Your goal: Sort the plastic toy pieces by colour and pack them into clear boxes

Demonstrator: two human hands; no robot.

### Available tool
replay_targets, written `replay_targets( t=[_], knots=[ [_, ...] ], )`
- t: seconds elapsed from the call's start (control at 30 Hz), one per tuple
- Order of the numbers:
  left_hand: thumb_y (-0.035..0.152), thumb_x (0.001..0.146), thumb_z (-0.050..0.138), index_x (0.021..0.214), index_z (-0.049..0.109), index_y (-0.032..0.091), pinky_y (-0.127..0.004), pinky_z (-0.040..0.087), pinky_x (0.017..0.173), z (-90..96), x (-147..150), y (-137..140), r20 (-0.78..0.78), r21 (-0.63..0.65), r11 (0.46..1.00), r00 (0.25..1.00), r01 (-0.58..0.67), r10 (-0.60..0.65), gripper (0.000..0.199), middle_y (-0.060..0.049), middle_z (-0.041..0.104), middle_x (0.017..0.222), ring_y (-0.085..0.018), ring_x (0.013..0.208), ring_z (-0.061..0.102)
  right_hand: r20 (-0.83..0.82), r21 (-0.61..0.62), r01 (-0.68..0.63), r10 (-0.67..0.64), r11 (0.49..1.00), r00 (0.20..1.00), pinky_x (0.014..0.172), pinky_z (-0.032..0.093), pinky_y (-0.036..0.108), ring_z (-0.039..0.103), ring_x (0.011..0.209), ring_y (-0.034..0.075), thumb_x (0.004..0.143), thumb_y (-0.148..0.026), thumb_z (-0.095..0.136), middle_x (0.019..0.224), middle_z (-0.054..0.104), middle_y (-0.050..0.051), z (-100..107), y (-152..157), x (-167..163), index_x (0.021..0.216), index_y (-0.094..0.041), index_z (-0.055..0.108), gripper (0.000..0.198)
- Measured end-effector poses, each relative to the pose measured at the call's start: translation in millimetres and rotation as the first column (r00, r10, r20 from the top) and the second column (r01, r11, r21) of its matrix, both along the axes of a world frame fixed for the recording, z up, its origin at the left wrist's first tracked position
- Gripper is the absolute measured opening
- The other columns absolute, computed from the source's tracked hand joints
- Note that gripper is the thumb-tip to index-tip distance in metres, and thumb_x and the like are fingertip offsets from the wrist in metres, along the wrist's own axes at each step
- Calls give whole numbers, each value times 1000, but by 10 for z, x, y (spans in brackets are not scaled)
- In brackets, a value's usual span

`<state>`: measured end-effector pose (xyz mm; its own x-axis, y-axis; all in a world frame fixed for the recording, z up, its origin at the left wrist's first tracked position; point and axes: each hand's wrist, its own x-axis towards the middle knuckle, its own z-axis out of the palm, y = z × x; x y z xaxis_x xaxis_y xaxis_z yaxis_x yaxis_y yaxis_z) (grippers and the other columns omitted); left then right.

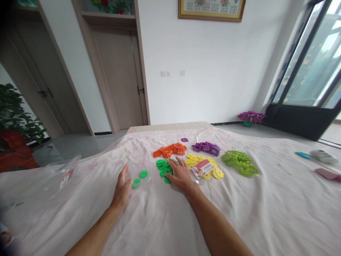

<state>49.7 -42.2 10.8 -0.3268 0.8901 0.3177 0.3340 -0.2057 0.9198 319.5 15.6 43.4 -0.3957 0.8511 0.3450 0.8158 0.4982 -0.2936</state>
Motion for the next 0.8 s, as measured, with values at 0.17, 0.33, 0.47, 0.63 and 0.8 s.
replay_targets(
  t=[0.17, 0.33, 0.47, 0.63, 0.8],
  knots=[
    [16, 81, 43, 146, 32, 21, -43, 31, 116, 34, 2, -9, -26, -5, 1000, 1000, -11, 11, 67, -9, 34, 153, -25, 142, 33, 2, 15, 4, -4, 1000, 1000, 113, 16, 55, 31, 139, 31, 88, -41, 55, 138, 56, 2, -21, 20, -22, 138, -32, 52, 51],
    [16, 80, 45, 140, 41, 19, -42, 30, 116, 108, 20, -30, -62, -3, 1000, 998, -10, 10, 60, -10, 40, 148, -24, 140, 35, -39, 68, -8, 10, 998, 999, 106, 32, 44, 47, 125, 26, 90, -34, 52, 123, 66, 3, -17, 37, -26, 127, -29, 61, 38],
    [17, 80, 45, 137, 43, 19, -42, 32, 115, 114, 24, -28, -73, -5, 1000, 997, -5, 5, 57, -10, 43, 144, -24, 136, 40, -42, 98, 2, 2, 995, 999, 95, 39, 37, 58, 107, 22, 94, -30, 46, 108, 71, 5, -16, 68, -44, 118, -26, 67, 32],
    [17, 80, 45, 132, 48, 21, -42, 37, 111, 87, 20, -13, -96, 5, 1000, 995, 21, -20, 52, -10, 46, 141, -23, 133, 44, -14, 119, 57, -56, 991, 998, 90, 41, 33, 61, 97, 22, 96, -30, 44, 96, 72, 6, -62, 140, -58, 108, -24, 71, 30],
    [18, 81, 46, 129, 50, 21, -44, 34, 112, 58, 5, 0, -119, 21, 999, 992, 40, -37, 48, -9, 47, 140, -24, 133, 43, -55, 160, 180, -173, 971, 983, 83, 42, 32, 60, 89, 22, 97, -31, 40, 90, 71, 8, -103, 182, -47, 98, -20, 70, 32]
  ],
)
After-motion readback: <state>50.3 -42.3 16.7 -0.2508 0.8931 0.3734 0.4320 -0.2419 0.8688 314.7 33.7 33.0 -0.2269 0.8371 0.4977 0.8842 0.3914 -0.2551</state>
